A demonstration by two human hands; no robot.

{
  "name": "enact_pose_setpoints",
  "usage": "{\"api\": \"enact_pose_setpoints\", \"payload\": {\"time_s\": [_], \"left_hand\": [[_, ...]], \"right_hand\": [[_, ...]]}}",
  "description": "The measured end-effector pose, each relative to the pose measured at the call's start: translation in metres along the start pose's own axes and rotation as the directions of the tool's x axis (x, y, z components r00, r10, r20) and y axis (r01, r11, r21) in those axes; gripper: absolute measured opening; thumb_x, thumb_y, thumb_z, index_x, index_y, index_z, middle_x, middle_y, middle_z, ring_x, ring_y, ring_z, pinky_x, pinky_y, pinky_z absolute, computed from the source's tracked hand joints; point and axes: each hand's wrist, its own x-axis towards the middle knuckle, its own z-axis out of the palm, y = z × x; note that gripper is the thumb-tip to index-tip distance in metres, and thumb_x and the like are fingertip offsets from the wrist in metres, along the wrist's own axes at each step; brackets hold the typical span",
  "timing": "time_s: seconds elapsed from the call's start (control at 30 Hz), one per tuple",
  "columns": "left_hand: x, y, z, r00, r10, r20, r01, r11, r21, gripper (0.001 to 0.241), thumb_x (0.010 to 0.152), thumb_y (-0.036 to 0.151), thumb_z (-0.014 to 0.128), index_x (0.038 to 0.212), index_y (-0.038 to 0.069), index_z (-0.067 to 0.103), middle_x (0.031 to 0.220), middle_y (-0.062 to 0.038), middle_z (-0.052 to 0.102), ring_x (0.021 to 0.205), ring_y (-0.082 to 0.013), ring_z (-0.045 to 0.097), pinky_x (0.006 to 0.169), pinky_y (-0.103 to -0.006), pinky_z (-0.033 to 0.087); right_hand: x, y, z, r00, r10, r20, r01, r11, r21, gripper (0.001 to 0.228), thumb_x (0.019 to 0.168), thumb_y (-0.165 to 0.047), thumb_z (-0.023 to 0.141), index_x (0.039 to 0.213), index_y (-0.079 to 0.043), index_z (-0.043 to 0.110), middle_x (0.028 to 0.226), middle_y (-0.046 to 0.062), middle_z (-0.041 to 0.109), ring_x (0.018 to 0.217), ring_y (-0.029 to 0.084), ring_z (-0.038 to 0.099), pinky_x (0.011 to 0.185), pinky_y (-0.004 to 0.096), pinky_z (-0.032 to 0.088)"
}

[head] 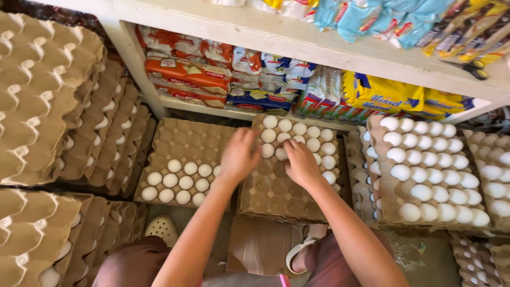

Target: Sorting and inspecting white eggs between multiple cardboard trays on the floor of a grocery store.

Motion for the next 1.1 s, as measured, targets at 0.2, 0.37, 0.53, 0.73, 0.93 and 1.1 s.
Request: {"api": "enact_pose_setpoints", "payload": {"time_s": [0.2, 0.37, 0.53, 0.73, 0.93, 1.1], "left_hand": [[-0.009, 0.015, 0.038, 0.984, 0.078, 0.158, -0.113, 0.968, 0.225, 0.054, 0.072, 0.01, 0.076, 0.124, 0.013, 0.062, 0.121, -0.011, 0.057, 0.116, -0.0362, 0.054, 0.09, -0.0517, 0.048], [-0.009, 0.001, 0.044, 0.993, 0.071, 0.099, -0.08, 0.993, 0.087, 0.051, 0.073, 0.0, 0.074, 0.122, 0.016, 0.067, 0.119, -0.008, 0.061, 0.115, -0.0353, 0.058, 0.092, -0.0472, 0.052], [0.002, 0.006, 0.025, 0.993, -0.091, 0.079, 0.102, 0.984, -0.147, 0.048, 0.075, 0.006, 0.08, 0.121, 0.011, 0.066, 0.117, -0.009, 0.062, 0.102, -0.0297, 0.066, 0.085, -0.0408, 0.056], [0.015, 0.006, 0.005, 0.866, -0.407, 0.291, 0.435, 0.325, -0.84, 0.04, 0.091, 0.013, 0.065, 0.13, 0.007, 0.061, 0.113, -0.006, 0.068, 0.099, -0.0144, 0.068, 0.083, -0.0317, 0.056], [-0.006, 0.031, -0.023, 0.81, -0.441, 0.387, 0.487, 0.135, -0.863, 0.04, 0.094, 0.015, 0.061, 0.132, 0.006, 0.054, 0.111, -0.009, 0.067, 0.094, -0.0207, 0.065, 0.08, -0.0371, 0.054], [-0.021, 0.042, -0.032, 0.822, -0.343, 0.454, 0.457, -0.078, -0.886, 0.04, 0.099, 0.023, 0.046, 0.134, 0.005, 0.053, 0.113, -0.015, 0.068, 0.095, -0.0251, 0.069, 0.082, -0.0378, 0.053]], "right_hand": [[-0.009, 0.006, 0.021, 0.983, -0.106, -0.151, 0.092, 0.991, -0.098, 0.061, 0.068, 0.0, 0.077, 0.126, -0.005, 0.063, 0.123, 0.01, 0.057, 0.116, 0.031, 0.058, 0.092, 0.046, 0.049], [-0.008, 0.0, 0.017, 0.99, -0.005, -0.142, 0.007, 1.0, 0.01, 0.055, 0.071, -0.014, 0.085, 0.12, -0.004, 0.061, 0.12, 0.014, 0.053, 0.115, 0.034, 0.056, 0.092, 0.049, 0.045], [-0.004, 0.004, 0.01, 0.984, 0.045, -0.171, -0.02, 0.989, 0.146, 0.05, 0.074, -0.014, 0.084, 0.119, -0.006, 0.064, 0.118, 0.016, 0.055, 0.109, 0.035, 0.059, 0.09, 0.048, 0.049], [0.005, 0.03, -0.018, 0.909, 0.336, 0.247, -0.267, 0.015, 0.964, 0.037, 0.085, -0.014, 0.067, 0.12, -0.005, 0.068, 0.107, 0.009, 0.069, 0.093, 0.021, 0.065, 0.085, 0.036, 0.053], [-0.021, 0.005, -0.026, 0.963, 0.016, 0.269, -0.14, -0.823, 0.55, 0.047, 0.092, -0.026, 0.055, 0.125, 0.008, 0.055, 0.105, 0.018, 0.062, 0.089, 0.028, 0.062, 0.088, 0.044, 0.057], [-0.039, -0.049, -0.052, 0.925, -0.023, 0.378, -0.232, -0.824, 0.517, 0.043, 0.095, -0.027, 0.05, 0.132, -0.006, 0.058, 0.124, 0.021, 0.065, 0.097, 0.03, 0.065, 0.085, 0.042, 0.057]]}}
